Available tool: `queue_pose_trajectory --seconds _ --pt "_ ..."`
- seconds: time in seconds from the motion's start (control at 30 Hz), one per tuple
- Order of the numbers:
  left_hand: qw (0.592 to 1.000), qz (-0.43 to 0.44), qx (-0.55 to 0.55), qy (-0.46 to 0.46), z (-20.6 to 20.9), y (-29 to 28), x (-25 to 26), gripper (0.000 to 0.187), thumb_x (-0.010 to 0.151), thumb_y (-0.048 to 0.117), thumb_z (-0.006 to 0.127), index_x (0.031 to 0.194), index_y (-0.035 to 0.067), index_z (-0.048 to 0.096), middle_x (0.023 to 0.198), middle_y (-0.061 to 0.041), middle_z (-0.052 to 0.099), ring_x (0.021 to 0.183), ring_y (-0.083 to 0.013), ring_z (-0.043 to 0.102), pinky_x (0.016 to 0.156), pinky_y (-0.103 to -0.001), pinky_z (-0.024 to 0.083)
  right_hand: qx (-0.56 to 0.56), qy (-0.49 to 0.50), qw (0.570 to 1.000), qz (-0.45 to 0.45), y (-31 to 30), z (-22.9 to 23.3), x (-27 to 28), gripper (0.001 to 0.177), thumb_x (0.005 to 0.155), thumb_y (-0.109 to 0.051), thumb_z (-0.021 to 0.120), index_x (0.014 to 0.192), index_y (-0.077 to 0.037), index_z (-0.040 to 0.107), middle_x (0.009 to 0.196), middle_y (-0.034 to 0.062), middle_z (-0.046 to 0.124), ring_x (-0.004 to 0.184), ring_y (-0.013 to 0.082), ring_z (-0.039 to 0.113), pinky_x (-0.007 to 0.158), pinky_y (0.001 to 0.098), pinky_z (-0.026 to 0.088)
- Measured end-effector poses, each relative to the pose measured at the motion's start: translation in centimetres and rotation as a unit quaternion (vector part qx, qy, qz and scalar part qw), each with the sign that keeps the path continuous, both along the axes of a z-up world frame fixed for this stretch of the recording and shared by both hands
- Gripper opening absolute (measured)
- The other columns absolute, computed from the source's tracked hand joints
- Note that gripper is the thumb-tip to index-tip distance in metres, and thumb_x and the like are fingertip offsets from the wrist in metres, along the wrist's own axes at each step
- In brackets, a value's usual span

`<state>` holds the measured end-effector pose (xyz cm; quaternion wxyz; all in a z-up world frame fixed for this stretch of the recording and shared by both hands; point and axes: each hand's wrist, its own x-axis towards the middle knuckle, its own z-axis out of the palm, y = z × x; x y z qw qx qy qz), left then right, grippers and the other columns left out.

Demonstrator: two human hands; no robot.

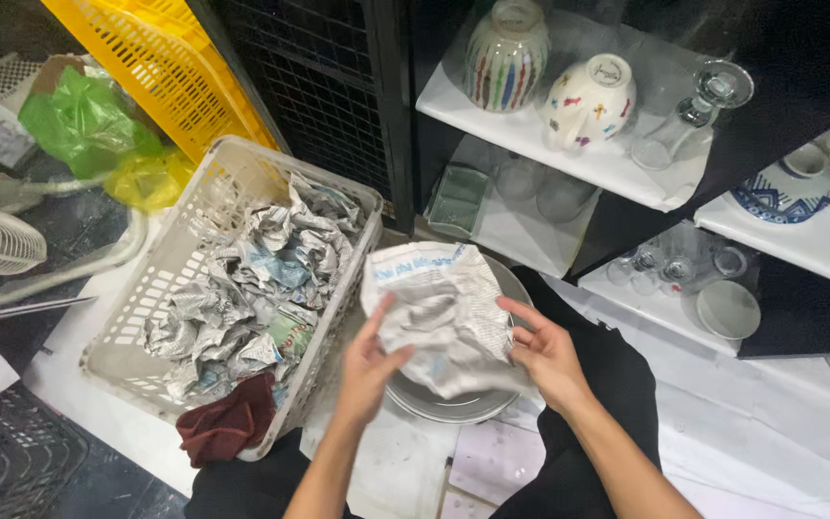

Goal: The person sits on the floor and wraps small glass items with newspaper. They pick up a glass, wrap it in newspaper, and place it in a basket. The person repeats this process with a small ceramic pot and additional glass items.

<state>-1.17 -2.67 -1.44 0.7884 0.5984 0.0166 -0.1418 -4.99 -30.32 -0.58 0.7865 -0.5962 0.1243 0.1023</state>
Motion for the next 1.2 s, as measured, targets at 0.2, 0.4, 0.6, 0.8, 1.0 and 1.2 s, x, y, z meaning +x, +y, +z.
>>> queue_pose_trajectory --seconds 0.2,0.4,0.6,0.8,1.0,1.2 --pt "0.992 -0.047 -0.109 -0.033 -1.2 -6.2 -0.3 0.057 0.085 -0.011 0.078 0.140 -0.009 0.061 0.147 -0.021 0.052 0.137 -0.0245 0.052 0.114 -0.039 0.046 0.058 0.028 0.993 -0.102 -3.4 2.2 -3.1 0.081 0.074 0.024 0.045 0.150 -0.003 0.051 0.118 0.0181 0.072 0.093 0.0157 0.068 0.079 0.0265 0.053" --pt "0.978 -0.163 -0.125 0.026 0.4 -13.2 -0.4 0.066 0.081 -0.008 0.079 0.144 -0.001 0.059 0.146 -0.020 0.057 0.125 -0.0205 0.060 0.107 -0.034 0.050 0.034 0.023 0.982 -0.185 -8.6 3.9 -6.7 0.078 0.073 0.022 0.045 0.148 -0.001 0.049 0.120 0.0149 0.072 0.096 0.0147 0.068 0.080 0.0267 0.053" --pt "0.977 -0.149 -0.142 0.047 1.5 -20.1 -0.1 0.066 0.077 -0.002 0.080 0.139 0.003 0.058 0.139 -0.006 0.057 0.121 -0.0199 0.061 0.092 -0.038 0.055 -0.054 0.004 0.982 -0.179 -14.3 1.3 -8.9 0.073 0.079 0.016 0.055 0.150 0.000 0.055 0.088 0.0111 0.068 0.077 0.0123 0.061 0.072 0.0254 0.050" --pt "0.977 -0.169 0.101 -0.082 1.6 -20.9 1.5 0.075 0.077 0.005 0.086 0.147 0.007 0.058 0.144 -0.016 0.063 0.132 -0.0221 0.058 0.112 -0.036 0.045 -0.153 0.038 0.971 -0.179 -16.5 0.2 -8.7 0.047 0.086 0.003 0.067 0.132 -0.001 0.072 0.086 0.0052 0.064 0.071 0.0087 0.057 0.063 0.0246 0.043" --pt "0.956 -0.214 0.150 -0.132 4.2 -20.2 0.7 0.085 0.074 0.006 0.085 0.151 0.010 0.050 0.151 -0.015 0.055 0.142 -0.0252 0.050 0.119 -0.038 0.035 -0.493 -0.090 0.828 -0.253 -17.4 1.5 0.1 0.032 0.083 -0.021 0.076 0.112 -0.006 0.072 0.116 0.0113 0.071 0.093 0.0245 0.066 0.077 0.0363 0.054" --pt "0.936 -0.248 0.165 -0.190 5.4 -20.4 0.0 0.087 0.074 0.003 0.084 0.154 0.006 0.048 0.154 -0.017 0.057 0.146 -0.0277 0.048 0.123 -0.039 0.024 -0.694 -0.053 0.718 -0.018 -18.9 -1.4 7.2 0.063 0.074 -0.037 0.081 0.121 0.001 0.067 0.126 0.0254 0.063 0.129 0.0413 0.047 0.110 0.0580 0.024"
